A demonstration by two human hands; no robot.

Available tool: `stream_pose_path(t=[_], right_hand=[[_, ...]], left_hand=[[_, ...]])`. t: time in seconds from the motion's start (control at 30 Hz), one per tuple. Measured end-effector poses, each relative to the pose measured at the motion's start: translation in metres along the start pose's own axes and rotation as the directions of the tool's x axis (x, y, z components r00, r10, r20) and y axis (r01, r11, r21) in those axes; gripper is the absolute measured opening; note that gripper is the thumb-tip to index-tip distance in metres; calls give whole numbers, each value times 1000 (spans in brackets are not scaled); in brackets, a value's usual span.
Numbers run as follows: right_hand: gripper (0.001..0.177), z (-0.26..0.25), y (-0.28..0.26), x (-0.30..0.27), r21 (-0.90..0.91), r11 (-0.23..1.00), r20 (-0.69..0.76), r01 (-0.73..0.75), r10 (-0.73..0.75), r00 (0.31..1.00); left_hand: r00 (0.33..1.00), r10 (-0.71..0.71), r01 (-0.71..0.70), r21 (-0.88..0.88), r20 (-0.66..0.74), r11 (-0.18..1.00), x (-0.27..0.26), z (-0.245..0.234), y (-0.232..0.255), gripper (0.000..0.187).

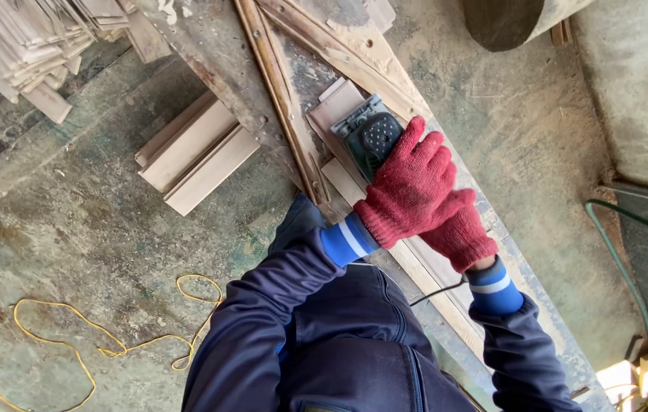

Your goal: The person is sanding a long piece of wood, first manually with sandpaper and then using an electric orbital sander.

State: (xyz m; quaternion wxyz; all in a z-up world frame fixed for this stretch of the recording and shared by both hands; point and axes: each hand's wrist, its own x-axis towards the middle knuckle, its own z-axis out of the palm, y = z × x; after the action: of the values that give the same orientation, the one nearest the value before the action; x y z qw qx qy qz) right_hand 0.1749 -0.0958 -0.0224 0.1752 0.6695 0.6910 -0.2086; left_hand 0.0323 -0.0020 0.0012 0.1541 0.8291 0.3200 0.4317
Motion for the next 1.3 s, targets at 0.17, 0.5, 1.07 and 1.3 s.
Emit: stream_pose_path(t=[0.17, 0.5, 1.07, 1.3], right_hand=[[43, -61, -25, -9, 125, 965, 369, -232, 172, 913], [55, -60, -44, 20, 255, 926, 307, -278, 195, 932], [62, -61, -37, 10, 456, 827, 206, -330, 262, 943], [59, -29, 12, -50, 505, 740, 279, -445, 348, 895]], left_hand=[[999, 25, -27, 37, 34, 999, -12, 7, 16, 55], [989, 109, -106, 28, -96, 994, 3, -9, -32, 62], [990, 101, -108, 75, 96, 991, 9, -10, -24, 63], [989, 102, -97, -54, 109, 994, -8, 33, 51, 56]])
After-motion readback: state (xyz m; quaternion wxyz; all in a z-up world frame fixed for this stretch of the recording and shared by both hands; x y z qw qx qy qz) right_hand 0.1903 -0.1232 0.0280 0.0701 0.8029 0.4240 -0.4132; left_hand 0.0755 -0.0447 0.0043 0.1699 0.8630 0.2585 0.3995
